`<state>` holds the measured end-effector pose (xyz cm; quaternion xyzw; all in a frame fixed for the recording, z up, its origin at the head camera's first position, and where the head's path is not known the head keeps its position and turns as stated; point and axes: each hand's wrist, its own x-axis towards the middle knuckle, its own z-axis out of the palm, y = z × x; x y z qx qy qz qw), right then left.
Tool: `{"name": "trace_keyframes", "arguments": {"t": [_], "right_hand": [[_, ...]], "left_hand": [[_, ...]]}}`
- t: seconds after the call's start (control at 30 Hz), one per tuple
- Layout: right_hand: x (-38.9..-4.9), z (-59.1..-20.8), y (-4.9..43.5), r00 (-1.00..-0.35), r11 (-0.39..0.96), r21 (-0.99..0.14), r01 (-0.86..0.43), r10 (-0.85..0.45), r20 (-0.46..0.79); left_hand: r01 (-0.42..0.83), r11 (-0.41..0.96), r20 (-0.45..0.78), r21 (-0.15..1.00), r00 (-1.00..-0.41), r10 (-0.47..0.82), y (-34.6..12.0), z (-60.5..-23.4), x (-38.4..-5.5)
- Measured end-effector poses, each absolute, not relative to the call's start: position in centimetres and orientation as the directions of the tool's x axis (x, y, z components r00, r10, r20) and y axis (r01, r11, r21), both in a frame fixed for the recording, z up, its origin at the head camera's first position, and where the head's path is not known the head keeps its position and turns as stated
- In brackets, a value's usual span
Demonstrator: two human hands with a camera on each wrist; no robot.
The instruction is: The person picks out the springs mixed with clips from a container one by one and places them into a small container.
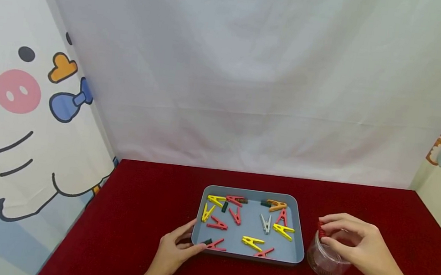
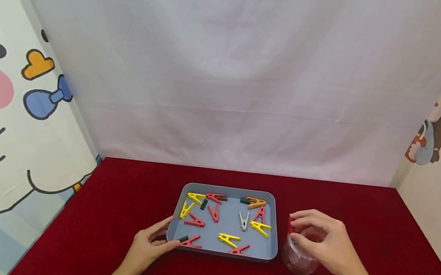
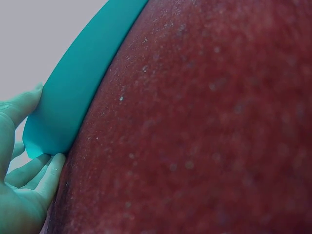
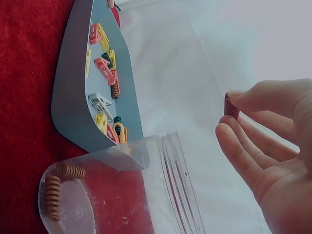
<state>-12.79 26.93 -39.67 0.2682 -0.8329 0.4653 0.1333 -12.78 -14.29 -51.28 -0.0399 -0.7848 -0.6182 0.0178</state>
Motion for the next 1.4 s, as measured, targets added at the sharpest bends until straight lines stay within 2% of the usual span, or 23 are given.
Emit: {"name": "trace_keyframes", "arguments": {"t": [0.3, 0.87, 1.4], "right_hand": [[-12.6, -39.6, 27.6, -0.839, 0.483, -0.685, -0.544, -0.299, 0.455], [-12.6, -40.7, 28.9, -0.855, 0.494, -0.698, -0.518, -0.291, 0.429], [-12.4, -41.2, 29.9, -0.860, 0.528, -0.681, -0.508, -0.260, 0.440]], "left_hand": [[0.093, 0.228, 0.085, 0.969, -0.995, 0.041, -14.3, -51.3, -12.7], [0.067, 0.227, 0.060, 0.972, -0.997, 0.038, -14.2, -51.3, -12.8], [0.090, 0.248, 0.085, 0.964, -0.996, 0.032, -14.1, -51.2, -12.8]]}}
